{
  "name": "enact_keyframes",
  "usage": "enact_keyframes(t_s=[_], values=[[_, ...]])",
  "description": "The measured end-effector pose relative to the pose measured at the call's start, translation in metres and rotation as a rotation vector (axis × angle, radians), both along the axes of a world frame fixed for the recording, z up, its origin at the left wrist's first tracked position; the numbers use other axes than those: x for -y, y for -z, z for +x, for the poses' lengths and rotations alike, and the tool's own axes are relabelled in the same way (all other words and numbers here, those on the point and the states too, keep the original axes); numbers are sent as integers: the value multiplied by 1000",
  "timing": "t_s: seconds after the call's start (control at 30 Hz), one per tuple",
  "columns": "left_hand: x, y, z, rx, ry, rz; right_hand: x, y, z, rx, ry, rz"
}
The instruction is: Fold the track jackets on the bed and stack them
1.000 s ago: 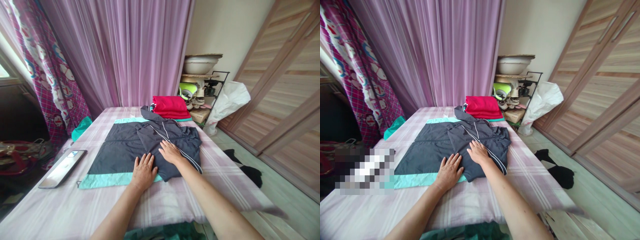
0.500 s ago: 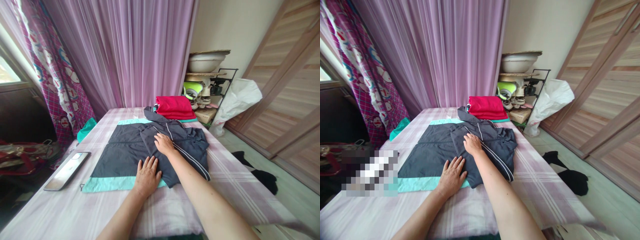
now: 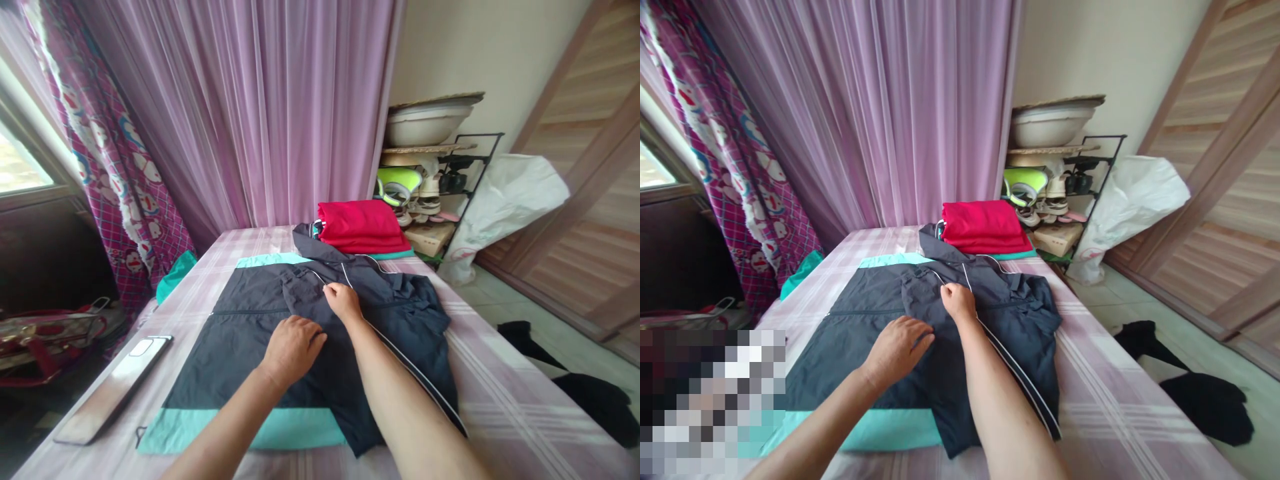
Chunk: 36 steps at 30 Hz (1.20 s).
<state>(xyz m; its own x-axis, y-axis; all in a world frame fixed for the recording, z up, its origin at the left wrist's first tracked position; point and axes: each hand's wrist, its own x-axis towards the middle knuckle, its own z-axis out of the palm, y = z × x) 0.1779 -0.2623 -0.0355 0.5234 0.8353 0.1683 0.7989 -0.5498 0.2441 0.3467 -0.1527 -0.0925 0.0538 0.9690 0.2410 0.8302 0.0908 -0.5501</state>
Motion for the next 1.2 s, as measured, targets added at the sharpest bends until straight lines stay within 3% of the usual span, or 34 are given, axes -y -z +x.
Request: enact_keyframes(t_s=[0.2,0.37,0.57,0.7,0.77,0.87,1.07,1.13,1.2], values=[[-40,31,32,-45,4,22,-13,21,8,-854,247,188],[-83,54,39,-164,-122,-34,-20,21,8,-1019,271,229],[-134,42,-4,-292,-361,-61,-18,19,4,-1102,279,179],[-124,35,8,-274,-363,33,-19,15,4,-1137,298,178],[-109,40,27,-230,-203,91,-19,13,6,-1166,303,180],[-100,52,46,-208,-26,32,-18,9,9,-1235,334,170],[-132,50,34,-244,-172,8,-15,-2,13,-1445,431,112],[-128,48,31,-242,-192,15,-14,-5,15,-1534,445,89],[-109,51,32,-219,-127,10,-15,-7,20,-1628,445,73]])
